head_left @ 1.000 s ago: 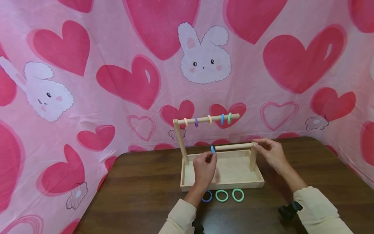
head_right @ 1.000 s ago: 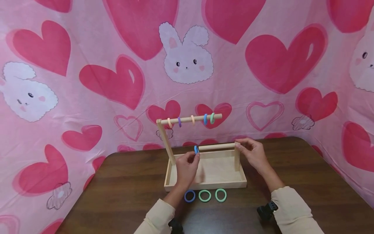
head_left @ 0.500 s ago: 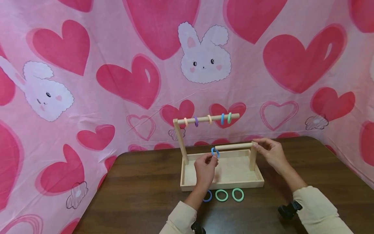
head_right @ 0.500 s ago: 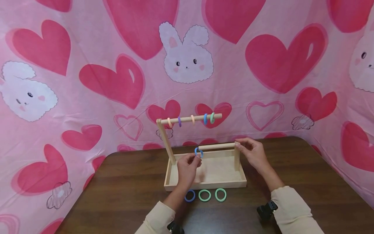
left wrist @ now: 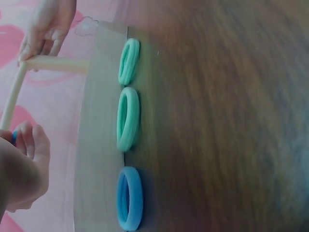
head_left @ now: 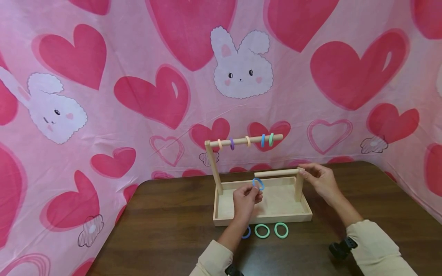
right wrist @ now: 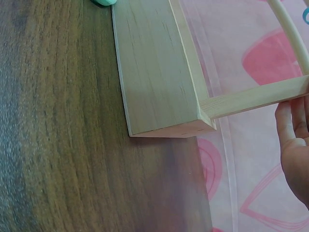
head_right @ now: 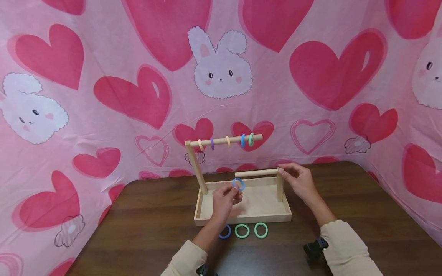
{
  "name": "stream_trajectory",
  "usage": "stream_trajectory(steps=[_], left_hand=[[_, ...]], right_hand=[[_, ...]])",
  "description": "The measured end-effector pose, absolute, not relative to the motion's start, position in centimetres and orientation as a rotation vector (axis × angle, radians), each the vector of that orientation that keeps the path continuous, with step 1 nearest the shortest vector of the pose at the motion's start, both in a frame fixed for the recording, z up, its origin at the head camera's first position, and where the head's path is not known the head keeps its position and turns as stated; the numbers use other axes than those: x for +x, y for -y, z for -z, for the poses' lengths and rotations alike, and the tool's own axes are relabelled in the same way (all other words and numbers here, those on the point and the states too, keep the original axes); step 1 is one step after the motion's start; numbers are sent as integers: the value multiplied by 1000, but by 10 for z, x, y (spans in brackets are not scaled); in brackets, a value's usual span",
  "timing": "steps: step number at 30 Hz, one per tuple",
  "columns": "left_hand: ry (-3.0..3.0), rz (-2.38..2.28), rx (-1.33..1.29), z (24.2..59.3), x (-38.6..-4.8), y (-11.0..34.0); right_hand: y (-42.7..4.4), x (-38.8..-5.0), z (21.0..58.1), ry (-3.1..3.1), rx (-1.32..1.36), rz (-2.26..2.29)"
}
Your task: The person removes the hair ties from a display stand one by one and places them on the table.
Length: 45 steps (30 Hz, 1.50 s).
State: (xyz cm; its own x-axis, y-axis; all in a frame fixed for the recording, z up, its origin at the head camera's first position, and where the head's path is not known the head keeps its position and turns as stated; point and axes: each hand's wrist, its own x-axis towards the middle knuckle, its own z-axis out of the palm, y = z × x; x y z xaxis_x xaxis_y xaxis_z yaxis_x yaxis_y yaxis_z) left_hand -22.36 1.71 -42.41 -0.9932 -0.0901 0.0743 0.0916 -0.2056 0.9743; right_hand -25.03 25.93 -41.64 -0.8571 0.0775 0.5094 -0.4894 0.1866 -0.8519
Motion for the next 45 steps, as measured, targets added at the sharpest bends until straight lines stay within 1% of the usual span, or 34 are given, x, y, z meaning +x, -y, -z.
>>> stream_trajectory(steps=[5, 16, 25, 36, 45], left_hand=[[1877, 2472, 13, 424, -219, -21], [1935, 2566, 52, 424, -210, -26], [1958, 2701, 20, 428, -207, -33], [2029, 2753, 25, 431, -191, -40], [2116, 2752, -39, 438, -181, -46]], right_hand=[[-260, -251, 417, 2014, 389, -1731], [-259, -251, 418, 2024, 385, -1737], [-260, -251, 418, 2009, 394, -1756], [-259, -251, 419, 2007, 401, -1747], [-259, -251, 418, 1982, 417, -1771]])
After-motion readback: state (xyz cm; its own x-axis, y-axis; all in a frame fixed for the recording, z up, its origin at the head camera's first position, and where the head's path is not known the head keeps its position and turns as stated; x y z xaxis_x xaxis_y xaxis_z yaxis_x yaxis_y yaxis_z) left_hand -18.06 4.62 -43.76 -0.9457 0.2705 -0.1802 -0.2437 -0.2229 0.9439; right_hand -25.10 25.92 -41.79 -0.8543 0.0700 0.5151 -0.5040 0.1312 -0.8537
